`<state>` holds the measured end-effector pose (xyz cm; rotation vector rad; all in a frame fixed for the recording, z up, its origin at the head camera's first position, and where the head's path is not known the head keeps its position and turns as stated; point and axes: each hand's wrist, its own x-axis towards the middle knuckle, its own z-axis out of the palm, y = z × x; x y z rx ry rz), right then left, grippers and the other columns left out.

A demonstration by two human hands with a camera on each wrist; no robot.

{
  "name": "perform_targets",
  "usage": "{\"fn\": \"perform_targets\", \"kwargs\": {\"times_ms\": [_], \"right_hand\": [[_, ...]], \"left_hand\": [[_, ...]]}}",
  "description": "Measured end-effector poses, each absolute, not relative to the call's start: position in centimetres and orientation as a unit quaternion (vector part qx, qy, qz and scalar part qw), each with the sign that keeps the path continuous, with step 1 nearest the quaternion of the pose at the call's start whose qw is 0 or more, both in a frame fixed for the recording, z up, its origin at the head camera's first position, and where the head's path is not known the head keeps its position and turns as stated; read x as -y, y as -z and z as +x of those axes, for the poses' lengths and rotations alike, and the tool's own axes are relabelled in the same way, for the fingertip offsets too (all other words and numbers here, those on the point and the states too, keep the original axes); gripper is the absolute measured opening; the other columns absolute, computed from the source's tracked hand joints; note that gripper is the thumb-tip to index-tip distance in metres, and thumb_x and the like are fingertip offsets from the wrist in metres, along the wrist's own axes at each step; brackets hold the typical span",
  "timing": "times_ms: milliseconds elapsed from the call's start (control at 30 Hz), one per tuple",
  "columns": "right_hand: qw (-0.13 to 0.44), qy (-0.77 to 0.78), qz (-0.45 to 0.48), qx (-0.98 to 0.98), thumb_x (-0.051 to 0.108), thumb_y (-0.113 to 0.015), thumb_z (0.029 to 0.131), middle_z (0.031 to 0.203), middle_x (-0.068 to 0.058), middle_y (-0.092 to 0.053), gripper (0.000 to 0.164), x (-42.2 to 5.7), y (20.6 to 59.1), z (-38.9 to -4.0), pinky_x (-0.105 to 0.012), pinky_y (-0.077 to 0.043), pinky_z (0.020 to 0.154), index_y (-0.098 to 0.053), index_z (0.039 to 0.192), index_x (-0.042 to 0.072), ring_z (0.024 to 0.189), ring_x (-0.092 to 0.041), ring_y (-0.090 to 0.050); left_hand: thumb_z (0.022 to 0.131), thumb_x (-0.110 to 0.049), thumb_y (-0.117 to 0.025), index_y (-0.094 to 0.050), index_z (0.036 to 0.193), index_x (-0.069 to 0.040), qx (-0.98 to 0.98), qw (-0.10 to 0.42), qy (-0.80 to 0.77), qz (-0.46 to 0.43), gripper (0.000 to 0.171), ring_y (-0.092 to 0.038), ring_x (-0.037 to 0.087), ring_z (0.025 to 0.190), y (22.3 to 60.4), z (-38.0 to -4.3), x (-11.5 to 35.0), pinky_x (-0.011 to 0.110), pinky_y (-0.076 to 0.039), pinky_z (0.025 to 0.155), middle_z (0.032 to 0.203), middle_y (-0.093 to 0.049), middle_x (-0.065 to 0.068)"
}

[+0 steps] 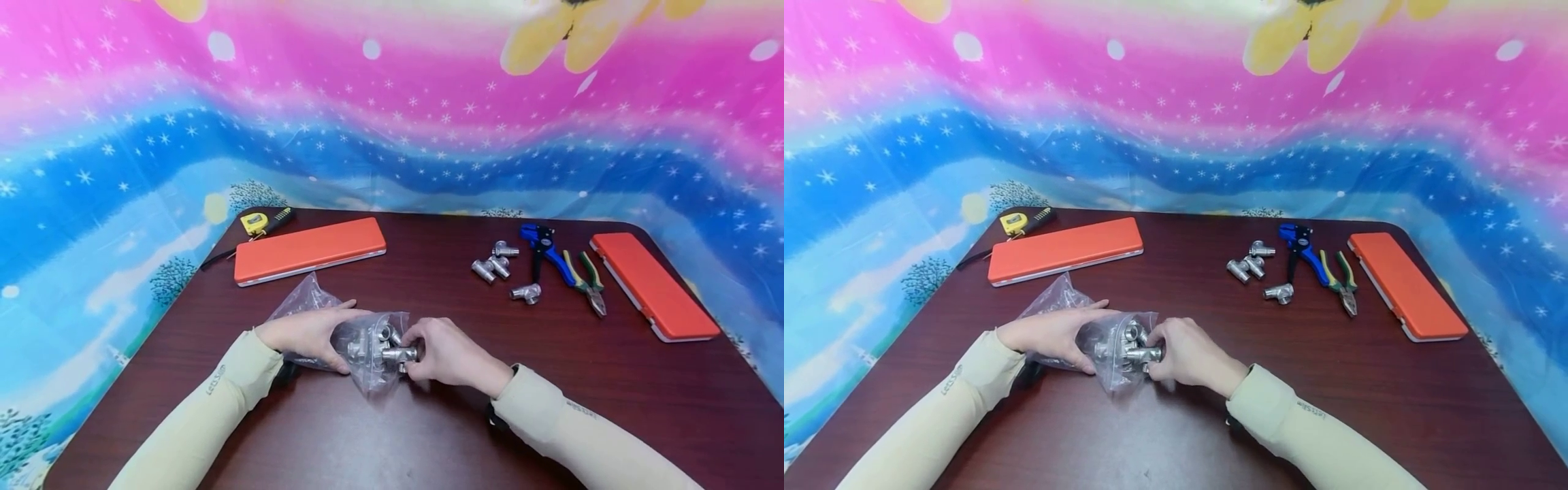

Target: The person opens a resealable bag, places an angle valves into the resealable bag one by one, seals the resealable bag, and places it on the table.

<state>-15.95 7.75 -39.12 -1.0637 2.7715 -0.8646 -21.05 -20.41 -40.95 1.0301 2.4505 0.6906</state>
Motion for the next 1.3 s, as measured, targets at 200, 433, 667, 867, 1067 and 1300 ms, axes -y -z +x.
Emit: {"fn": "perform_targets", "kwargs": {"times_ms": [200,433,667,867,1067,1300], "right_hand": [[-0.023,0.294,-0.374,-0.879,0.021,-0.088,0.074,0.085,0.001,-0.067,0.026,-5.1,39.8,-16.4,-0.019,-0.049,0.065,-0.076,0.093,0.008,0.072,-0.008,-0.061],[-0.064,0.314,-0.358,-0.877,0.020,-0.090,0.073,0.093,-0.002,-0.069,0.023,-3.4,39.8,-16.3,-0.026,-0.052,0.078,-0.074,0.087,0.010,0.086,-0.013,-0.065],[-0.064,0.336,-0.340,-0.876,0.013,-0.086,0.076,0.095,-0.007,-0.072,0.029,-6.7,38.7,-16.2,-0.025,-0.055,0.072,-0.076,0.101,0.003,0.080,-0.014,-0.069],[-0.076,0.283,-0.277,-0.915,0.010,-0.081,0.082,0.100,-0.006,-0.073,0.024,-13.7,37.9,-19.7,-0.035,-0.055,0.076,-0.076,0.105,0.006,0.085,-0.019,-0.069],[-0.045,0.163,-0.152,-0.974,0.022,-0.078,0.087,0.104,-0.019,-0.069,0.034,-21.5,37.0,-23.7,-0.050,-0.051,0.078,-0.071,0.111,-0.001,0.091,-0.034,-0.065],[0.048,0.132,-0.002,-0.990,0.055,-0.071,0.086,0.057,-0.011,-0.054,0.056,-24.1,38.1,-24.4,-0.036,-0.043,0.050,-0.058,0.065,0.005,0.053,-0.026,-0.054]], "left_hand": [[0.070,-0.045,-0.089,-0.037,0.154,-0.027,-0.871,0.198,-0.249,0.374,0.100,-0.018,0.033,0.148,41.0,-21.2,20.5,0.049,-0.035,0.109,0.157,-0.034,0.006],[0.068,-0.048,-0.089,-0.037,0.153,-0.026,-0.865,0.199,-0.260,0.381,0.102,-0.018,0.033,0.148,41.0,-21.2,20.5,0.049,-0.033,0.110,0.156,-0.036,0.002],[0.069,-0.040,-0.091,-0.038,0.153,-0.025,-0.875,0.195,-0.250,0.366,0.101,-0.026,0.034,0.145,40.8,-20.9,20.6,0.050,-0.035,0.108,0.158,-0.029,0.015],[0.071,-0.025,-0.091,-0.039,0.153,-0.025,-0.875,0.195,-0.250,0.366,0.097,-0.029,0.033,0.144,40.9,-20.9,20.7,0.046,-0.037,0.108,0.159,-0.025,0.018],[0.075,-0.028,-0.088,-0.041,0.152,-0.022,-0.875,0.190,-0.249,0.371,0.091,-0.036,0.036,0.139,41.1,-21.0,20.7,0.045,-0.041,0.104,0.159,-0.023,0.021],[0.074,-0.027,-0.088,-0.046,0.149,-0.020,-0.876,0.183,-0.246,0.372,0.087,-0.039,0.034,0.138,41.1,-21.1,20.7,0.045,-0.042,0.103,0.157,-0.027,0.022]]}}
